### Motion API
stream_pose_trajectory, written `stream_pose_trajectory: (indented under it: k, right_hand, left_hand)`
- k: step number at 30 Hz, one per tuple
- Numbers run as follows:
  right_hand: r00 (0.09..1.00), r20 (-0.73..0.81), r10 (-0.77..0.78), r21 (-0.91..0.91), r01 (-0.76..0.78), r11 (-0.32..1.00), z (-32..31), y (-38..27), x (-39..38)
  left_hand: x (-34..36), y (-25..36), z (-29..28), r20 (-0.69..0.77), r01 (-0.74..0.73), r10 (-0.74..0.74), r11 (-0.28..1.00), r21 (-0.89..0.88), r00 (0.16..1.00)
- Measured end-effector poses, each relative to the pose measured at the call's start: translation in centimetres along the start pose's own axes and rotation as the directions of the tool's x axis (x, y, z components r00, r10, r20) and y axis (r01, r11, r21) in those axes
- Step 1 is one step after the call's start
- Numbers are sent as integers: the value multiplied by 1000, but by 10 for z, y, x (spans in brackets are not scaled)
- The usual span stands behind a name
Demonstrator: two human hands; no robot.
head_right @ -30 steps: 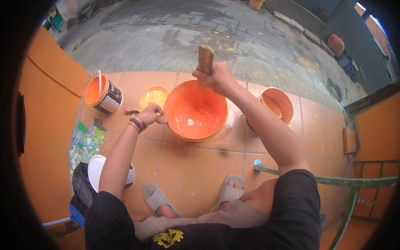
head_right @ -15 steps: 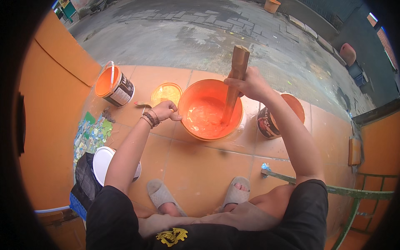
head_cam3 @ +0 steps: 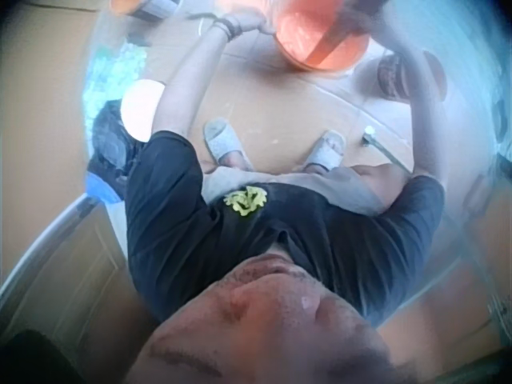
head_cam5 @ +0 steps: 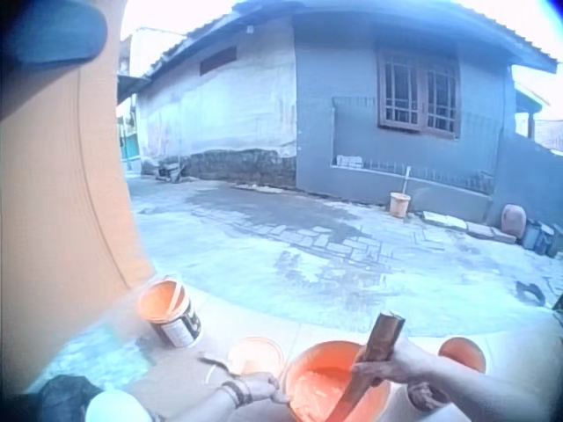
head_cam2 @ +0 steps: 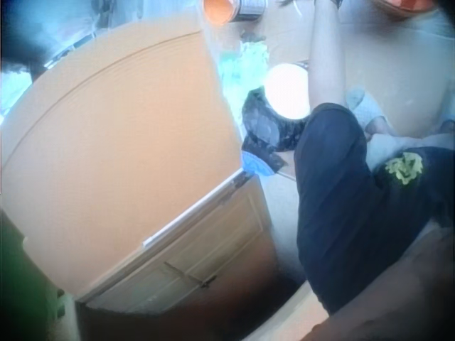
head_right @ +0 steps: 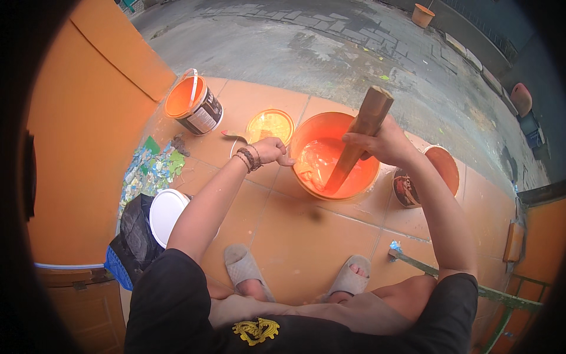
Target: The person sits on the floor and mixes orange paint in a bucket using a wooden stick. They transfer some paint into a smaller container and continue stirring the mixture thoroughly.
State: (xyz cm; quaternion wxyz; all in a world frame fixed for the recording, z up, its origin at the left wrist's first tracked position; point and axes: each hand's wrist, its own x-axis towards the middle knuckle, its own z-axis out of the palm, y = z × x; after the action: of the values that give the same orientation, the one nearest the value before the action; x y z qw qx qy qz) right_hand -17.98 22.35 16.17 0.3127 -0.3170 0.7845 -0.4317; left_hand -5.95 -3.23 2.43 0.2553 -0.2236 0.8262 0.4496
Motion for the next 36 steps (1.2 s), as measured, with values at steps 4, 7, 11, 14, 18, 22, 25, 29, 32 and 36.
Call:
stream_pose_trajectory:
  k: [4,7,11,14,18,22,25,29,32,36]
  right_hand:
    - [970,-245,-1,-38,-9,999,-31,18,17]
    - [954,-280,-107,-6,109,994,-18,29,35]
    - [949,-138,-282,-124,266,956,14,17,36]
    - [990,-64,-129,66,133,989,25,7,14]
    - [998,-23,66,20,-66,998,-1,-2,-2]
    - [971,-235,31,-17,-36,999,-31,18,9]
    - [945,-310,-102,71,130,989,-19,31,23]
    - [976,-190,-101,53,113,992,5,17,21]
    - [993,-114,-39,63,46,997,1,14,9]
    - [984,-173,45,66,-34,997,-30,28,9]
  left_hand:
    - [3,7,1,12,25,-25,999,47,1000]
    - [0,11,-1,-16,23,-22,997,80,1000]
    - [9,3,0,14,10,-12,993,120,1000]
    - [8,-1,-1,7,28,-29,993,112,1000]
    - [4,-3,-1,-13,25,-24,997,75,1000]
    - [5,9,0,-20,28,-26,993,118,999]
    - [8,14,-2,-4,12,-11,987,158,1000]
    - [3,14,-6,41,47,-52,992,119,998]
    - [-1,10,-5,8,53,-54,997,60,999]
    - [1,8,-2,-30,48,-46,997,59,998]
